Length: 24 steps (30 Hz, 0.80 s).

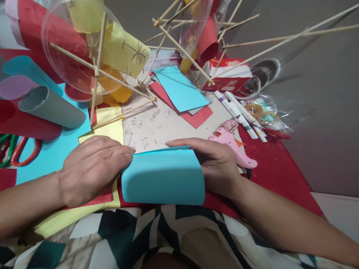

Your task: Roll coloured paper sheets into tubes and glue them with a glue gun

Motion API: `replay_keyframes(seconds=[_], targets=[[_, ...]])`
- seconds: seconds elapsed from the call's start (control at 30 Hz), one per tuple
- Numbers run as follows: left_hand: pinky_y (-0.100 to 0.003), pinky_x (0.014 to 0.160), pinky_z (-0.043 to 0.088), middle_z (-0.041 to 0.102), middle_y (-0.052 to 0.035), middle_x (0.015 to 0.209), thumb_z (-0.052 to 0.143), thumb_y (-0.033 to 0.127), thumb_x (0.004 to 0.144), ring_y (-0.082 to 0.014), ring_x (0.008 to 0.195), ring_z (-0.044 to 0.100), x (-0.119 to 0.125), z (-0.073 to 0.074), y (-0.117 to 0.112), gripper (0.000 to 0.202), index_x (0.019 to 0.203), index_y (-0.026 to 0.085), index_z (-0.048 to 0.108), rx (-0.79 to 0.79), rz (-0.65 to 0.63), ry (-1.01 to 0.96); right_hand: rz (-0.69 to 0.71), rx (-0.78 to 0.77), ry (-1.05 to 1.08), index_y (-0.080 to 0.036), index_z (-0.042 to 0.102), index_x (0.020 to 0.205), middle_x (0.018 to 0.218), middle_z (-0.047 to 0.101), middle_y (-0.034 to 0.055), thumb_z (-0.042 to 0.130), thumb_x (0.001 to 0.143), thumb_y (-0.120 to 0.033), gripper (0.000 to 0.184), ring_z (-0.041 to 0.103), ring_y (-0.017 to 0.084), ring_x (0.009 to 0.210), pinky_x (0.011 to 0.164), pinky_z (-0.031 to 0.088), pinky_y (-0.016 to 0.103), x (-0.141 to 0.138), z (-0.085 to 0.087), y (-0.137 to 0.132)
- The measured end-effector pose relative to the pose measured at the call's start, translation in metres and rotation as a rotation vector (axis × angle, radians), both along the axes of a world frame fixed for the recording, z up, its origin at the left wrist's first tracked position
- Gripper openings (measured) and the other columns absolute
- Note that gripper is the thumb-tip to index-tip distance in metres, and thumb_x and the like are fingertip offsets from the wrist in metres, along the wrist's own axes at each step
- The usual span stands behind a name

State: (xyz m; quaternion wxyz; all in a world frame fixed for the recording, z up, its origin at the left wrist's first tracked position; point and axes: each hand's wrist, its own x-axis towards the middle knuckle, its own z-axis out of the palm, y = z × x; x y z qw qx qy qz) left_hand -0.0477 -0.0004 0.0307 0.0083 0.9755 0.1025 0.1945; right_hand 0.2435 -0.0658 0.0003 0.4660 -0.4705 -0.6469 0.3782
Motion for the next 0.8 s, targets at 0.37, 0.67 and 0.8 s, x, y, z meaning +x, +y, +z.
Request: replay_keyframes(seconds=[0.37,0.67,0.8], targets=[[-0.038,0.098,0.057,0.075,-0.0092,0.119,0.045,0.015,0.099,-0.0246,0.117,0.067,0.0051,0.0016,-0.0058,0.028,0.118,0.011,0.065,-0.049,0.059,0.026,-0.081,-0.031,0.049,-0.028,0.074,0.111,0.095,0.078,0.0047,0.076,0.076,-0.018,0.036,0.074,0.022,0.078,0.068,0.061,0.034,-0.0022,-0.0033,-0.009],[-0.043,0.089,0.061,0.072,-0.0146,0.126,0.06,0.015,0.089,-0.0288,0.119,0.066,0.0019,0.0007,-0.003,0.03,0.118,0.015,0.066,0.096,-0.058,0.02,-0.085,0.228,0.104,-0.032,0.065,0.115,0.12,0.074,0.0055,0.077,0.08,-0.018,0.039,0.072,0.024,0.106,0.081,0.061,0.037,-0.0027,-0.0083,-0.0094],[-0.043,0.09,0.06,0.071,-0.0148,0.129,0.059,0.016,0.09,-0.0287,0.121,0.065,-0.0008,0.0004,-0.0029,0.032,0.121,0.015,0.065,0.115,-0.061,0.036,-0.136,0.344,-0.043,-0.03,0.071,0.092,0.127,0.07,0.0067,0.073,0.085,-0.022,0.011,0.067,0.027,0.115,0.086,0.061,0.043,-0.0014,-0.0087,-0.0094]])
